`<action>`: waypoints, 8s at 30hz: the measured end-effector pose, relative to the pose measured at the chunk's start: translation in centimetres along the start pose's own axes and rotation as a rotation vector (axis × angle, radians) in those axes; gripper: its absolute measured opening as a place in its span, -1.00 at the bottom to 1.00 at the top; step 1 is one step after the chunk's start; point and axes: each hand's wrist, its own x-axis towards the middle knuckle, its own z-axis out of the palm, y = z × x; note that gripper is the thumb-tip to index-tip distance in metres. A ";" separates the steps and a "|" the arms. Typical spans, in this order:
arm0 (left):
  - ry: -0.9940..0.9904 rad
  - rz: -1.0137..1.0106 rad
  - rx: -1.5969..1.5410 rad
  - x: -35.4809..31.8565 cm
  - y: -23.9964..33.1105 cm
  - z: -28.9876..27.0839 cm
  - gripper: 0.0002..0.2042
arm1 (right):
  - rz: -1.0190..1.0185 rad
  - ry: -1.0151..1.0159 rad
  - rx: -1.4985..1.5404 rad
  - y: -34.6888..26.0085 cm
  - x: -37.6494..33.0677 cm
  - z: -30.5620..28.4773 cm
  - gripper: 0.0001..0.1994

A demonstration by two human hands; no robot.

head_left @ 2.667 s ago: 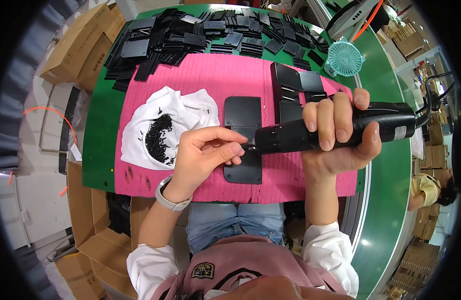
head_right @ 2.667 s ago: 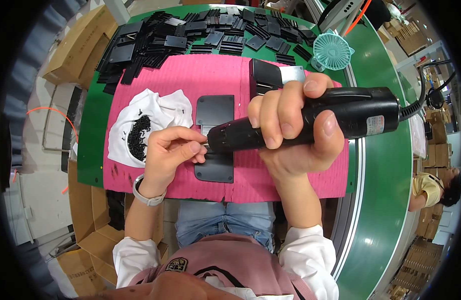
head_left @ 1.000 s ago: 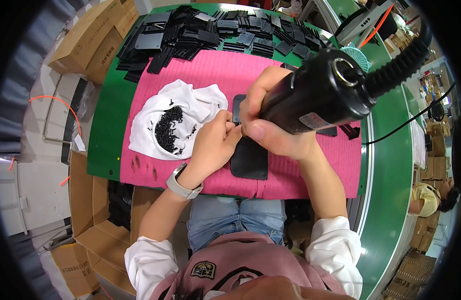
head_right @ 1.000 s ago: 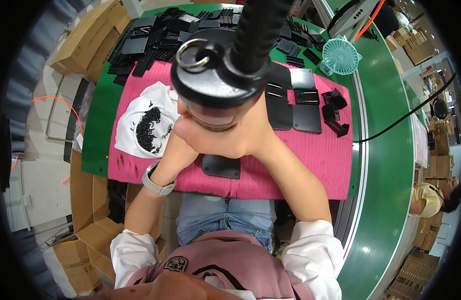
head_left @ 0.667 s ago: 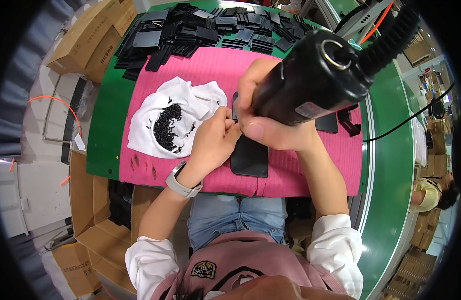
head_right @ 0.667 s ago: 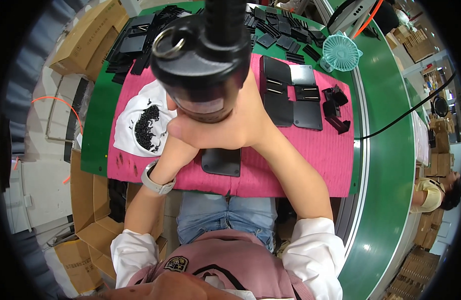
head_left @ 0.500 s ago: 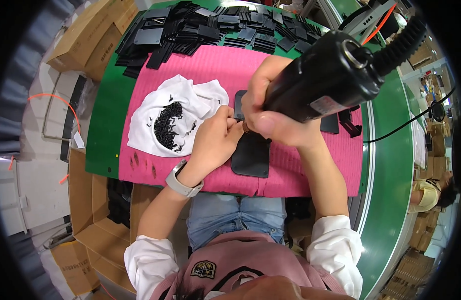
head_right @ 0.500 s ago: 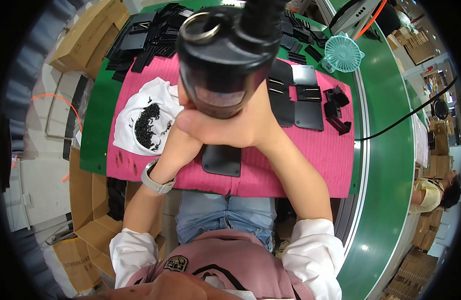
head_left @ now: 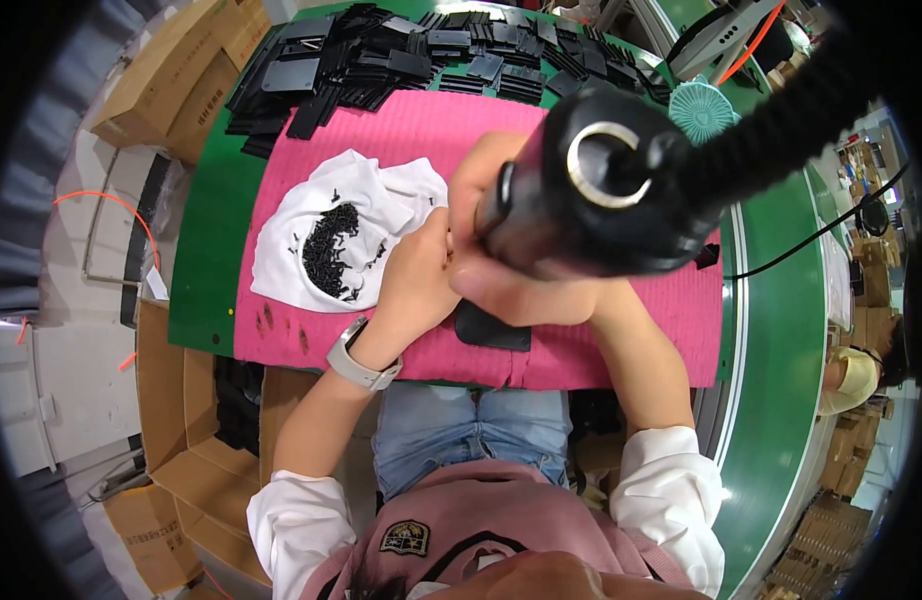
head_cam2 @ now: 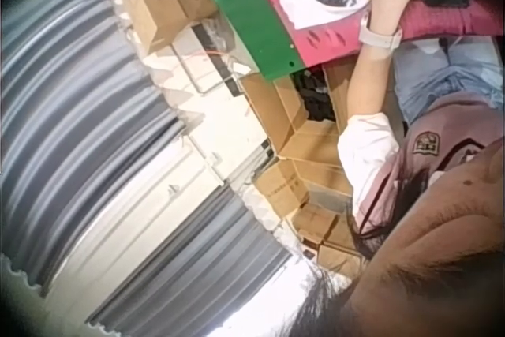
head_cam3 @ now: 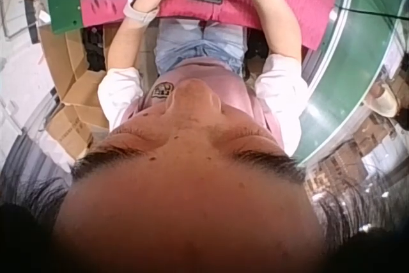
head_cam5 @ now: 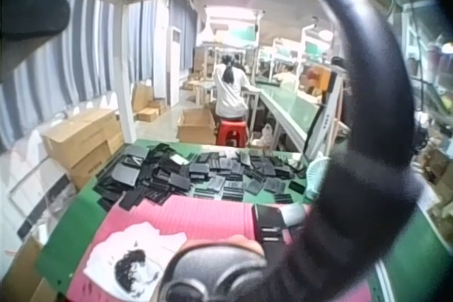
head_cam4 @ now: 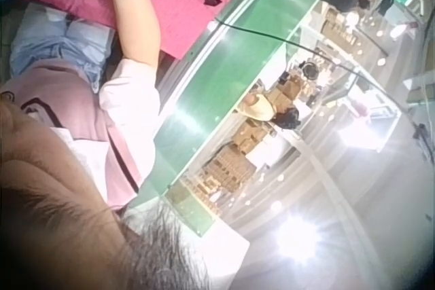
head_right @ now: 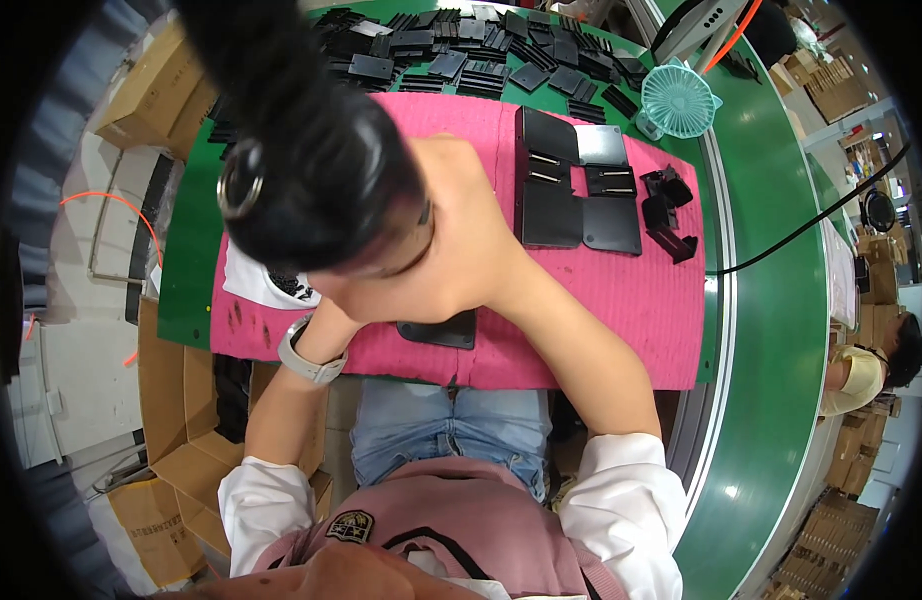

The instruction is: Assemble black plastic components by inserting pins and using a power screwdriver on a factory assembly line.

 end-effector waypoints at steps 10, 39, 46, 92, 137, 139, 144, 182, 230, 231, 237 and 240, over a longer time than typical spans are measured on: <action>0.015 0.082 -0.424 -1.7 0.5 -1.1 -0.79 | -0.203 0.211 0.364 -3.7 -3.0 -2.0 -0.59; 0.736 0.059 0.938 13.2 -4.7 -16.7 -0.50 | 0.818 0.656 -1.222 -2.5 -15.4 -11.3 -0.44; 0.710 -0.067 1.006 19.3 -7.6 -14.9 -0.41 | 0.772 0.814 -1.331 -1.4 -16.4 -11.6 -0.50; -0.245 0.244 -1.935 6.0 -1.5 -6.0 -0.49 | 0.468 -0.176 -1.391 16.0 3.3 -9.9 -0.56; -0.088 0.149 -0.980 1.5 3.3 0.1 -0.45 | 0.383 0.336 -0.564 0.4 -6.3 -3.1 -0.65; -0.088 0.182 -0.939 1.8 3.0 0.1 -0.44 | 0.395 0.341 -0.518 0.6 -6.4 -3.1 -0.66; -0.011 0.119 -0.945 1.8 2.8 0.5 -0.48 | 0.494 0.404 -0.480 1.6 -6.5 -2.1 -0.42; -0.472 -0.285 -1.598 2.0 2.1 0.1 -0.46 | 0.293 0.342 -0.602 2.9 -7.2 -1.2 -0.88; -0.448 -0.378 -1.682 1.2 1.7 -0.4 -0.51 | 0.101 0.375 -0.749 2.0 -7.7 -2.6 -0.84; -0.444 -0.373 -1.675 1.1 1.7 -0.5 -0.51 | 0.093 0.378 -0.744 2.1 -7.7 -2.6 -0.84; -0.465 -0.340 -1.707 0.7 0.3 -0.6 -0.50 | 0.076 0.237 -0.849 2.7 -8.2 -2.0 -0.77; -0.411 -0.342 -1.613 0.8 0.9 -0.4 -0.51 | -0.044 0.168 -0.957 2.5 -8.0 -2.3 -0.77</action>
